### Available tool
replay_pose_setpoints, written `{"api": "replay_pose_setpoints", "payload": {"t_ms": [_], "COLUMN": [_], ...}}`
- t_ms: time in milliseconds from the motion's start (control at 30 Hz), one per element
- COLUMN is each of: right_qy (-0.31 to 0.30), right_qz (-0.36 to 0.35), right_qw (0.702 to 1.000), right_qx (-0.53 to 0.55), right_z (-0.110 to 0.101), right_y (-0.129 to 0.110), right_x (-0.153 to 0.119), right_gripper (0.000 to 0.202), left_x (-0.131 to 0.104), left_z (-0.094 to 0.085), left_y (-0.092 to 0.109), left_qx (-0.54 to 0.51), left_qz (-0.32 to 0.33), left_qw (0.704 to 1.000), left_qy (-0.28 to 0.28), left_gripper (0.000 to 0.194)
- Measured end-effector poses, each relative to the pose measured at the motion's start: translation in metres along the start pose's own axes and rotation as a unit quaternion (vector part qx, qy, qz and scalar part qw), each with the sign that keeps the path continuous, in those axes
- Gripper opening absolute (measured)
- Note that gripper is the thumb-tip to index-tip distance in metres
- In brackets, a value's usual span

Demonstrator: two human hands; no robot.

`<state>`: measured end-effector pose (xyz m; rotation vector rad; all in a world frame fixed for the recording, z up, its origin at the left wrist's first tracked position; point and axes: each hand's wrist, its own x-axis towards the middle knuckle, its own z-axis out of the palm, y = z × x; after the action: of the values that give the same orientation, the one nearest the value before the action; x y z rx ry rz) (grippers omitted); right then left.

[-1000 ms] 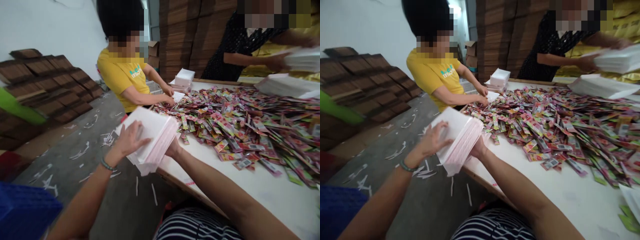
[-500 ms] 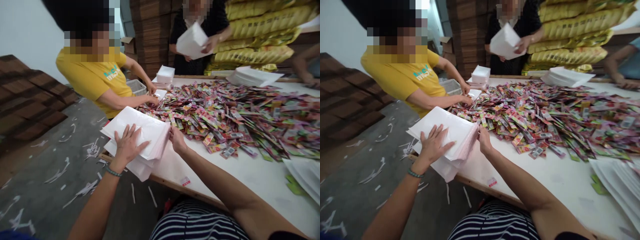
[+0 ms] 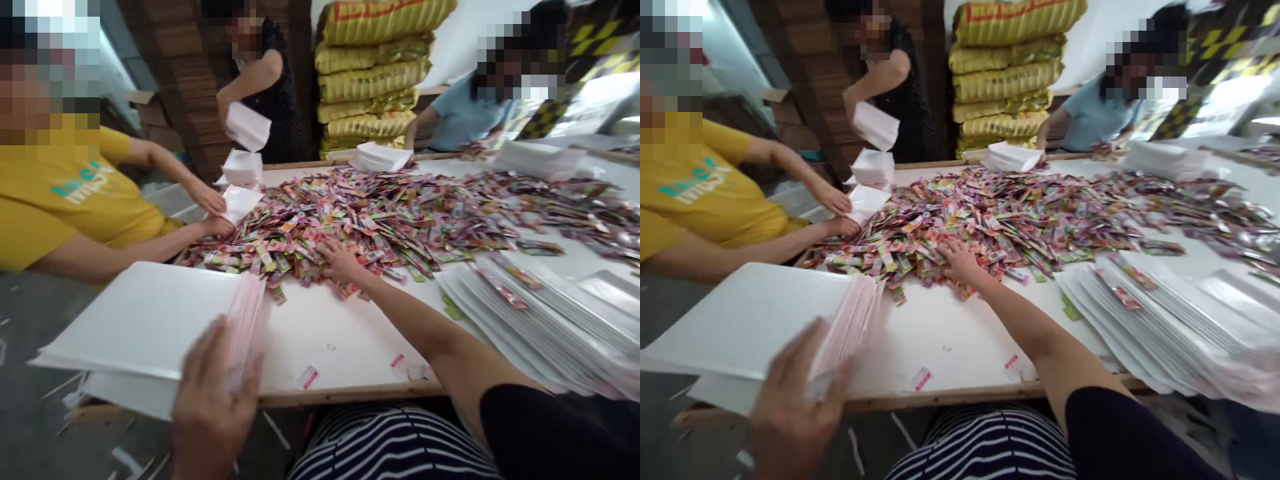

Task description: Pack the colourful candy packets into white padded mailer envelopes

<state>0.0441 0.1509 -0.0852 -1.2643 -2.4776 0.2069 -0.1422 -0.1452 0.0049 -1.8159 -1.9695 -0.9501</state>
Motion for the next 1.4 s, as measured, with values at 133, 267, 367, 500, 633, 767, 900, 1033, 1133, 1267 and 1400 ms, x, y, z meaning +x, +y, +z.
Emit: {"api": "replay_pose_setpoints", "payload": {"t_ms": [133,267,367,500,633,767,900,1033,1133,1267,1400], "right_qy": [-0.064,-0.077,-0.089,-0.08,0.031,0.094,0.132,0.009,-0.031,-0.007,-0.02], "right_qz": [-0.031,-0.055,-0.112,-0.098,0.075,0.146,0.145,0.201,0.253,0.273,0.27], "right_qw": [0.996,0.995,0.989,0.99,0.993,0.979,0.955,0.91,0.867,0.83,0.836], "right_qx": [-0.048,-0.014,0.034,0.063,0.085,0.107,0.222,0.361,0.428,0.487,0.477], "right_z": [0.007,0.007,0.003,0.001,-0.001,-0.015,-0.034,-0.033,-0.015,0.007,0.012], "right_y": [0.02,0.037,0.048,0.067,0.097,0.106,0.076,0.029,0.0,-0.018,-0.018], "right_x": [-0.032,-0.098,-0.136,-0.151,-0.144,-0.141,-0.149,-0.153,-0.151,-0.152,-0.158], "right_gripper": [0.043,0.038,0.049,0.04,0.038,0.036,0.024,0.025,0.027,0.032,0.037], "left_x": [-0.003,0.04,0.084,0.111,0.085,0.045,0.019,0.017,0.027,0.033,0.013], "left_z": [0.08,0.155,0.193,0.224,0.224,0.196,0.159,0.141,0.15,0.16,0.146], "left_y": [0.043,0.049,0.048,0.053,0.056,0.043,0.034,0.042,0.042,0.022,0.009], "left_qx": [-0.132,-0.067,-0.023,0.013,-0.02,-0.11,-0.137,0.025,0.055,-0.001,-0.033], "left_qz": [-0.032,-0.084,-0.035,0.015,0.069,-0.003,-0.098,-0.132,-0.067,0.072,0.059], "left_qw": [0.979,0.981,0.986,0.961,0.948,0.948,0.946,0.962,0.962,0.93,0.928], "left_qy": [-0.155,-0.162,-0.16,-0.274,-0.31,-0.297,-0.276,-0.237,-0.26,-0.361,-0.367], "left_gripper": [0.05,0.061,0.071,0.061,0.042,0.047,0.043,0.031,0.028,0.033,0.027]}}
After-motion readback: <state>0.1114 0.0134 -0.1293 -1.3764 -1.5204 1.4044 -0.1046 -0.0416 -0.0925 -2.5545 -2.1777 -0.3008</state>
